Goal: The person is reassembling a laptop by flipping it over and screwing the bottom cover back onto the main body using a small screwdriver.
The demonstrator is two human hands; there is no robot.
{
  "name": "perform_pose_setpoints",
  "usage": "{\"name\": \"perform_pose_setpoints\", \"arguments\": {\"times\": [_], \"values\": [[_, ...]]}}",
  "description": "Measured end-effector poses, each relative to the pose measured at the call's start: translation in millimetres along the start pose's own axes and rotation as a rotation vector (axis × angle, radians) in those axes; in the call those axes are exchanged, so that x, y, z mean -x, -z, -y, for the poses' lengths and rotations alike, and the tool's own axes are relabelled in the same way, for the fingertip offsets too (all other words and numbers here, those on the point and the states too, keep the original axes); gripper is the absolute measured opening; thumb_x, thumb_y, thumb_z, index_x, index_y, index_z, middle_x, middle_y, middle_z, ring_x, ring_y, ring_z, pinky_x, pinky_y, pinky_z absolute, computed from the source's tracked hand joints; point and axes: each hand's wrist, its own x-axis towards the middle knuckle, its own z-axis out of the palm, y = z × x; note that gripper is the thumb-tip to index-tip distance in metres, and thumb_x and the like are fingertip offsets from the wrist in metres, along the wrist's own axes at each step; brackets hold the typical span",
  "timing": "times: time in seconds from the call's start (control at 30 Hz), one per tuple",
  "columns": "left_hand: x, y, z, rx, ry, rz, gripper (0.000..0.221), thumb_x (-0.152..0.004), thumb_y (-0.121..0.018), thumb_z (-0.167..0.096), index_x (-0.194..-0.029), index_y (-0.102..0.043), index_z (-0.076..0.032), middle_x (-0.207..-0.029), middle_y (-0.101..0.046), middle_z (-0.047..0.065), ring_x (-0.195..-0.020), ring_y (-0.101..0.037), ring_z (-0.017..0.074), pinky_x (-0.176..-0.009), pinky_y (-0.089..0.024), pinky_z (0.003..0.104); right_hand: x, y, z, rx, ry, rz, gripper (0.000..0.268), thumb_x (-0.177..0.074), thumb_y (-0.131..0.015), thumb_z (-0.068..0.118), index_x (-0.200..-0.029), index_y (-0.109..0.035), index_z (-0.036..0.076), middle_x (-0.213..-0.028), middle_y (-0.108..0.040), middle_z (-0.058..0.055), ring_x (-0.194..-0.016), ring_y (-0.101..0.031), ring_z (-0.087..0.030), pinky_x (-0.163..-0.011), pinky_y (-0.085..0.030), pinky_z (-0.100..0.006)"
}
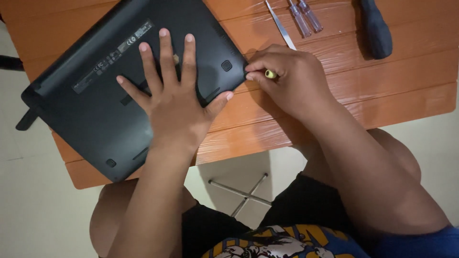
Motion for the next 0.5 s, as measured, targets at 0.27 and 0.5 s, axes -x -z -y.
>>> {"name": "perform_pose_setpoints", "arguments": {"times": [0.27,0.5], "values": [[0.5,0.8,-0.2,-0.007,0.003,0.025,0.106,-0.092,-0.033,-0.098,-0.171,-0.011,-0.031,-0.175,-0.003,0.006,-0.159,0.001,0.0369,-0.114,-0.009,0.085,-1.3,1.0,2.3,-0.033,0.04,0.004,0.012,-0.098,-0.078,-0.005,-0.096,-0.076,0.007,-0.097,-0.074,-0.005,-0.09,-0.07,-0.017,-0.072,-0.049,-0.03],[0.4,-0.5,-0.9,-0.015,0.004,0.008,0.105,-0.095,-0.035,-0.097,-0.172,-0.014,-0.029,-0.174,-0.005,0.007,-0.159,-0.003,0.0382,-0.113,-0.011,0.084,6.5,-7.8,-0.7,0.301,0.13,-0.078,0.016,-0.096,-0.08,0.001,-0.096,-0.074,0.016,-0.108,-0.075,0.003,-0.084,-0.07,-0.015,-0.055,-0.045,-0.029]]}}
